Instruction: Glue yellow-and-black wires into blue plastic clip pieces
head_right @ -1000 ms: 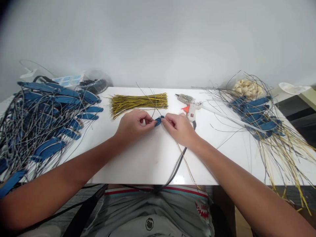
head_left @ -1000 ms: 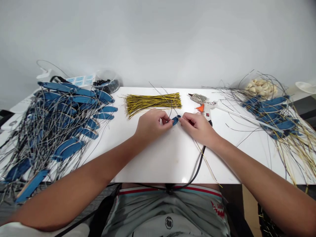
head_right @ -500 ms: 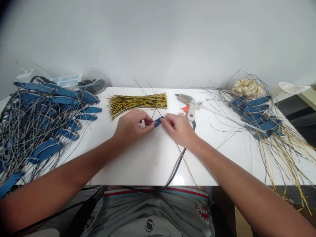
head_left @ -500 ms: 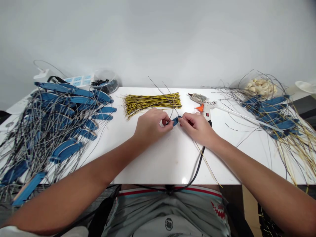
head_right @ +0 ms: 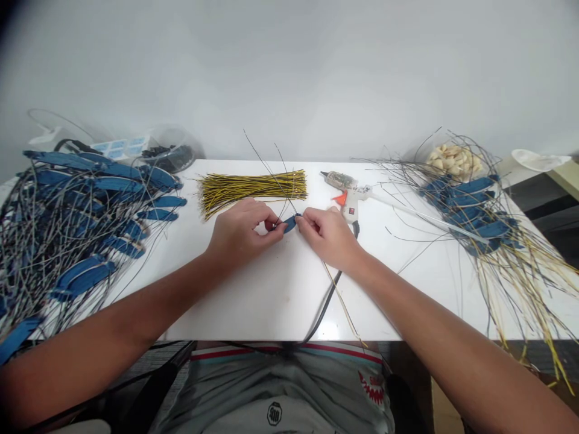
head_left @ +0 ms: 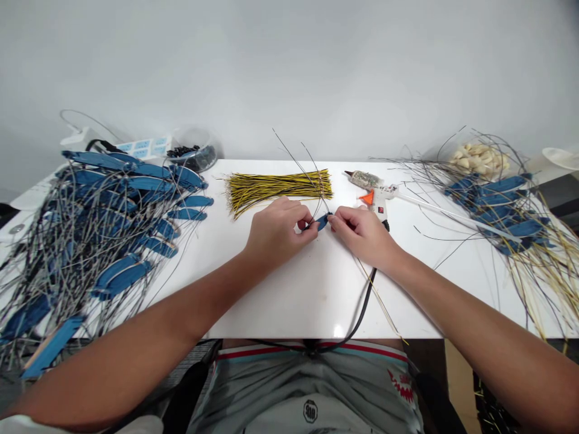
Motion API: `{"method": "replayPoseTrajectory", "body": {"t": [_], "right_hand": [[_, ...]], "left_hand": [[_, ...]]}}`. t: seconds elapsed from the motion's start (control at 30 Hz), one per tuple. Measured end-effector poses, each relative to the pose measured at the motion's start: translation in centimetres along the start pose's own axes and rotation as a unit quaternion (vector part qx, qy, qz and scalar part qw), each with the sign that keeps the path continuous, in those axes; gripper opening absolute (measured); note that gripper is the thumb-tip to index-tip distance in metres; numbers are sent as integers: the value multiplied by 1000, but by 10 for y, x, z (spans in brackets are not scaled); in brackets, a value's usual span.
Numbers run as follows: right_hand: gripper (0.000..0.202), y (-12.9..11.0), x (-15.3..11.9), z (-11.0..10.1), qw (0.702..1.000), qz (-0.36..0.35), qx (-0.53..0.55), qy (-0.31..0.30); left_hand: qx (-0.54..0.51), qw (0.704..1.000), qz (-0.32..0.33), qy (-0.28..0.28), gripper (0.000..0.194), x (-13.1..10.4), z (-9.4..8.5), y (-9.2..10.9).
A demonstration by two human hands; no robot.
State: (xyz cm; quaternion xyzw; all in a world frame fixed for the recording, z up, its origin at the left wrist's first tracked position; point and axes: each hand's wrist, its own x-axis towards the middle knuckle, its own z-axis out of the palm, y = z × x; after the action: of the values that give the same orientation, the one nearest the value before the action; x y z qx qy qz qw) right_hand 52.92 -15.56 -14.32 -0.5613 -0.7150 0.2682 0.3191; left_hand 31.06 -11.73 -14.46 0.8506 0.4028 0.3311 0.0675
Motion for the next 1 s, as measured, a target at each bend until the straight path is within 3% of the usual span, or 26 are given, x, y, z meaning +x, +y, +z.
{"method": "replayPoseTrajectory", "body": {"t": [0.4,0.6,1.0], "right_hand": [[44,4,0,1,1000,-1,9,-4],[44,2,0,0,1000,6,2,-1],[42,-1,0,8,990,-45,-131,10]], "left_hand": [[26,999,29,-7,24,0,0,1],[30,999,25,3,13,-3,0,1],[24,999,28,-36,11,-1,3,0]]}}
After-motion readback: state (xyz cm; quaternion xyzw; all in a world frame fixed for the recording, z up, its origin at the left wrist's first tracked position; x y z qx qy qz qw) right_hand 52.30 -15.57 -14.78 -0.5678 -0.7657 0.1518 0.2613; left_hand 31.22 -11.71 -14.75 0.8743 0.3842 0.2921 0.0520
